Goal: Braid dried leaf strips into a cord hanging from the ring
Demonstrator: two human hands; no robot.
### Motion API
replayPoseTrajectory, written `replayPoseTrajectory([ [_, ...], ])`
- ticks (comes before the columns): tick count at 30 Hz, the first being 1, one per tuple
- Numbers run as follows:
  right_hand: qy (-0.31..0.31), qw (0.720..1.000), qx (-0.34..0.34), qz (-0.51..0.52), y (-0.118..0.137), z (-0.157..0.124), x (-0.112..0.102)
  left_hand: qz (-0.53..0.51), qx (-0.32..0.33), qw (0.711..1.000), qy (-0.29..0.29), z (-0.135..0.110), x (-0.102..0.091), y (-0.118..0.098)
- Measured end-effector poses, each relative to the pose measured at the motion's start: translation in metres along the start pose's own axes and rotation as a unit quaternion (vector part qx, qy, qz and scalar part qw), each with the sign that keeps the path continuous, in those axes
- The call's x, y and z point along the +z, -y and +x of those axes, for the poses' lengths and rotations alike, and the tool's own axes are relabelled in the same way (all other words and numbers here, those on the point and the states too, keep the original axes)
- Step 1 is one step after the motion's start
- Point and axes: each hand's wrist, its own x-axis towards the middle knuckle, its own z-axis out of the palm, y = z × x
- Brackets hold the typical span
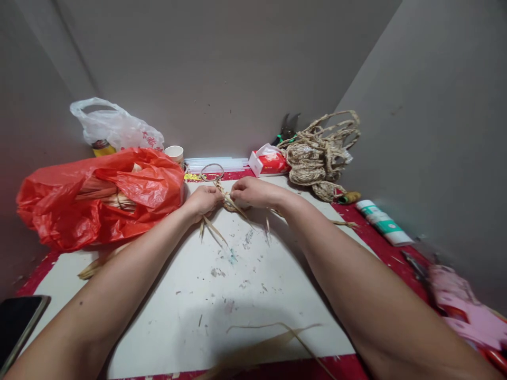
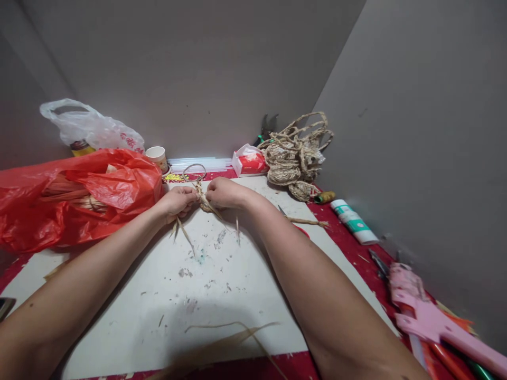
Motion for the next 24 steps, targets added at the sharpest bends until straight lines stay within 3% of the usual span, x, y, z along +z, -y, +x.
replayPoseTrajectory([
  [7, -0.058, 0.998, 0.025, 0.027, 0.005, 0.001, 0.0, 0.039, 0.039, 0.998, -0.014, 0.004, 0.0, 0.008],
  [11, -0.053, 0.996, -0.005, 0.065, 0.015, -0.002, 0.011, 0.006, 0.047, 0.999, 0.017, 0.006, -0.004, 0.01],
  [14, -0.039, 0.998, -0.044, 0.02, 0.019, -0.004, 0.017, -0.041, 0.028, 0.997, 0.061, 0.006, -0.011, 0.008],
  [18, -0.037, 0.997, -0.03, -0.056, 0.021, -0.004, 0.022, -0.082, -0.001, 0.991, 0.102, 0.006, -0.016, 0.005],
  [24, -0.06, 0.988, -0.022, -0.142, 0.03, -0.006, 0.035, -0.107, 0.002, 0.99, 0.09, 0.005, -0.016, 0.005],
])
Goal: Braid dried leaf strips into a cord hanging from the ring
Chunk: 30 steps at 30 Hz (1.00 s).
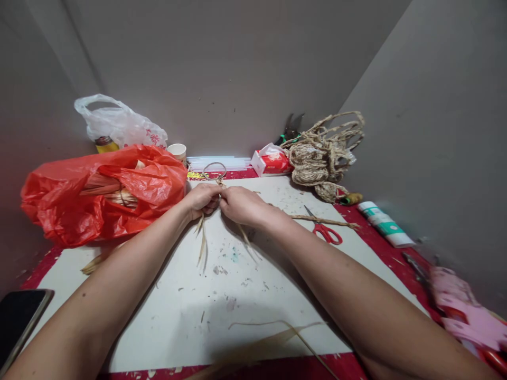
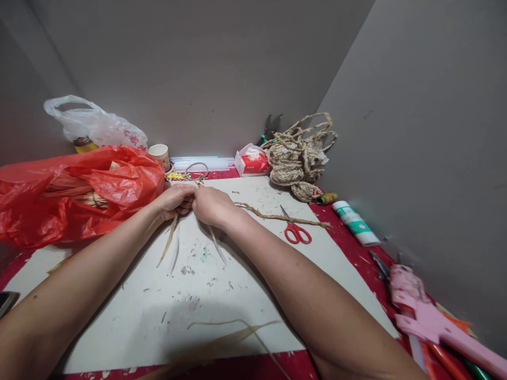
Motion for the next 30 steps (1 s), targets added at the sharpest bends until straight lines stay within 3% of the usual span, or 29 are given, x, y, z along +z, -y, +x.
replayPoseTrajectory([
  [3, 0.001, 0.999, -0.032, -0.007, 0.002, -0.005, -0.001, 0.007, -0.007, 1.0, -0.005, 0.0, -0.001, 0.0],
  [5, 0.067, 0.995, -0.071, 0.036, 0.0, -0.01, -0.01, 0.004, -0.016, 1.0, -0.004, 0.0, -0.002, -0.001],
  [7, 0.167, 0.971, -0.114, 0.126, -0.006, -0.014, -0.023, -0.004, -0.009, 1.0, -0.004, 0.0, -0.004, -0.002],
  [8, 0.186, 0.959, -0.116, 0.177, -0.01, -0.015, -0.03, -0.008, -0.004, 1.0, -0.003, -0.001, -0.005, -0.003],
  [9, 0.171, 0.954, -0.099, 0.224, -0.015, -0.014, -0.036, -0.01, -0.001, 1.0, -0.002, -0.001, -0.005, -0.004],
  [12, -0.026, 0.952, 0.019, 0.305, -0.029, -0.007, -0.042, -0.008, -0.004, 1.0, 0.007, -0.001, -0.007, -0.005],
  [14, -0.084, 0.939, 0.082, 0.322, -0.033, 0.001, -0.036, -0.005, -0.006, 1.0, 0.016, -0.001, -0.008, -0.005],
  [19, 0.057, 0.891, 0.109, 0.436, -0.023, 0.009, -0.014, -0.002, 0.005, 1.0, 0.028, 0.001, -0.009, -0.002],
  [21, 0.086, 0.873, 0.105, 0.469, -0.019, 0.01, -0.008, 0.005, 0.01, 1.0, 0.023, 0.001, -0.009, -0.002],
  [30, 0.148, 0.873, 0.077, 0.459, -0.037, 0.019, 0.0, 0.119, 0.065, 0.991, 0.012, -0.004, -0.001, -0.001],
])
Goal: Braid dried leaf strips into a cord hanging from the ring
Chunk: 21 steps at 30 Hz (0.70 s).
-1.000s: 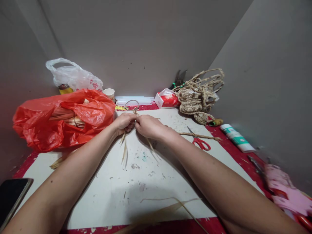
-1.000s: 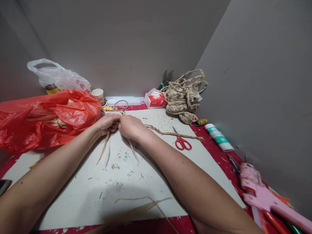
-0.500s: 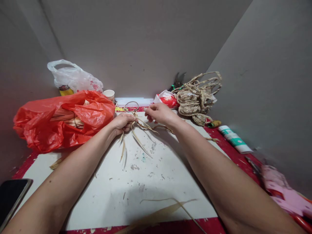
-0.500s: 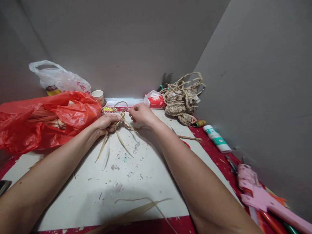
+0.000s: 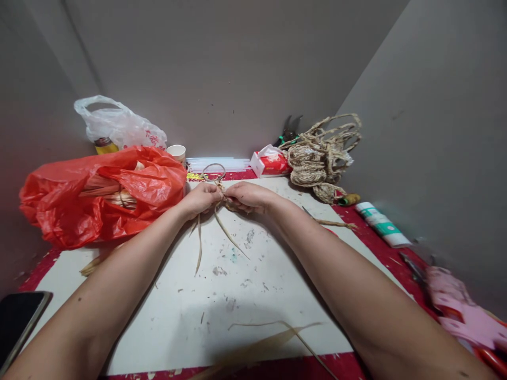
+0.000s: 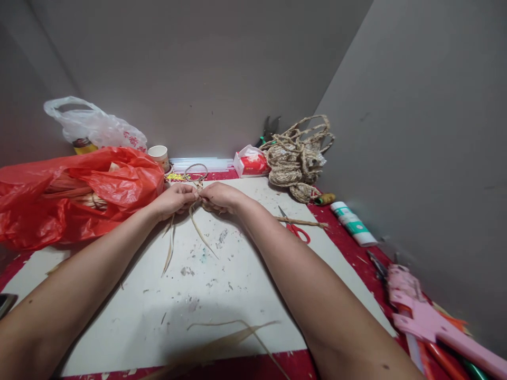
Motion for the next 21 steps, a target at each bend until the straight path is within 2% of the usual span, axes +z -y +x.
replayPoseTrajectory([
  [3, 0.002, 0.999, -0.008, 0.036, -0.001, 0.0, 0.001, 0.03, -0.01, 0.999, 0.004, -0.001, -0.003, -0.002],
  [8, -0.045, 0.997, -0.003, 0.057, 0.002, -0.001, 0.012, 0.009, -0.058, 0.998, 0.038, -0.005, -0.006, -0.011],
  [13, -0.09, 0.991, 0.01, 0.1, 0.003, 0.0, 0.021, -0.002, -0.096, 0.995, 0.024, -0.011, 0.006, -0.018],
  [18, -0.056, 0.982, 0.022, 0.181, 0.004, -0.001, 0.022, 0.041, -0.094, 0.995, -0.006, -0.014, 0.024, -0.014],
  [21, -0.051, 0.98, 0.026, 0.192, 0.005, -0.002, 0.02, 0.07, -0.086, 0.994, -0.02, -0.016, 0.025, -0.016],
])
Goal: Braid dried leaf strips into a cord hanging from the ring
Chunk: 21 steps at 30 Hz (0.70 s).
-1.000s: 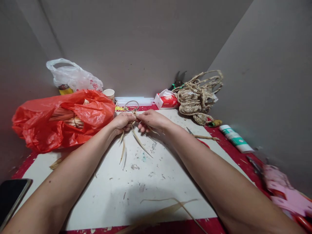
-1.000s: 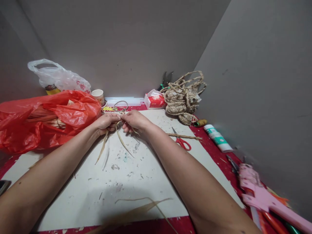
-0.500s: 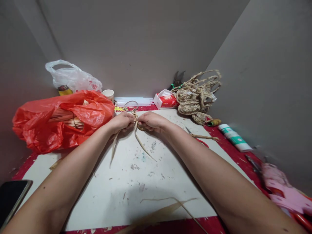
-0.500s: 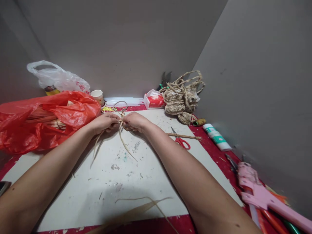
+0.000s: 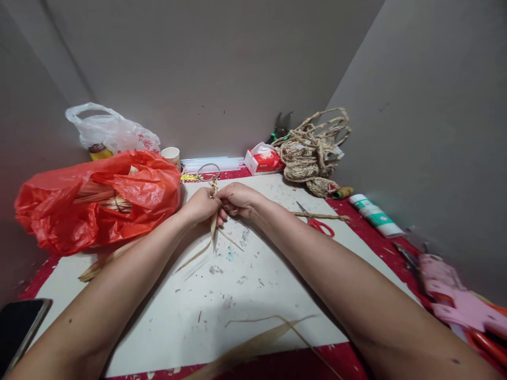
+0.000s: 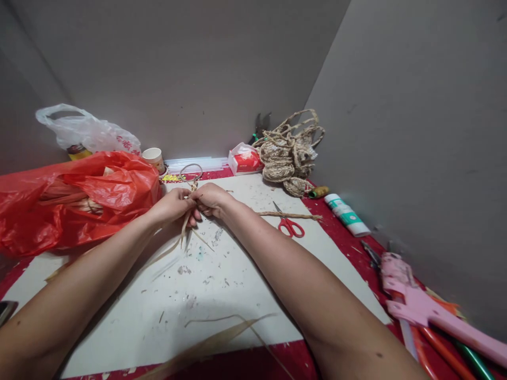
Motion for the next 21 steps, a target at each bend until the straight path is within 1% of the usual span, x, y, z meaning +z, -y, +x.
replayPoseTrajectory([
  [3, 0.03, 0.999, 0.011, 0.022, 0.003, -0.002, -0.004, 0.039, -0.011, 0.999, 0.014, -0.002, -0.011, -0.005],
  [4, 0.047, 0.998, 0.016, 0.033, 0.004, -0.002, -0.006, 0.051, -0.01, 0.999, 0.006, -0.001, -0.016, -0.006],
  [5, 0.064, 0.997, 0.021, 0.044, 0.004, -0.002, -0.008, 0.057, -0.001, 0.998, -0.022, 0.001, -0.02, -0.006],
  [6, 0.081, 0.995, 0.025, 0.055, 0.005, -0.002, -0.009, 0.053, 0.017, 0.996, -0.065, 0.003, -0.023, -0.005],
  [8, 0.105, 0.992, 0.025, 0.071, 0.005, 0.0, -0.013, 0.017, 0.057, 0.986, -0.159, 0.008, -0.024, -0.001],
  [9, 0.113, 0.99, 0.023, 0.078, 0.004, 0.001, -0.014, -0.012, 0.067, 0.981, -0.182, 0.011, -0.022, 0.001],
  [10, 0.118, 0.989, 0.02, 0.083, 0.004, 0.002, -0.015, -0.045, 0.065, 0.981, -0.176, 0.013, -0.019, 0.003],
  [12, 0.125, 0.988, 0.015, 0.085, 0.003, 0.004, -0.018, -0.1, 0.042, 0.987, -0.121, 0.015, -0.012, 0.006],
  [14, 0.135, 0.988, 0.013, 0.076, 0.002, 0.005, -0.02, -0.118, 0.021, 0.989, -0.085, 0.016, -0.008, 0.007],
  [17, 0.143, 0.988, 0.006, 0.049, 0.003, 0.004, -0.022, -0.103, 0.006, 0.991, -0.086, 0.016, -0.008, 0.007],
  [21, 0.124, 0.992, -0.018, -0.018, 0.003, 0.002, -0.024, -0.071, -0.001, 0.995, -0.074, 0.018, -0.013, 0.007],
])
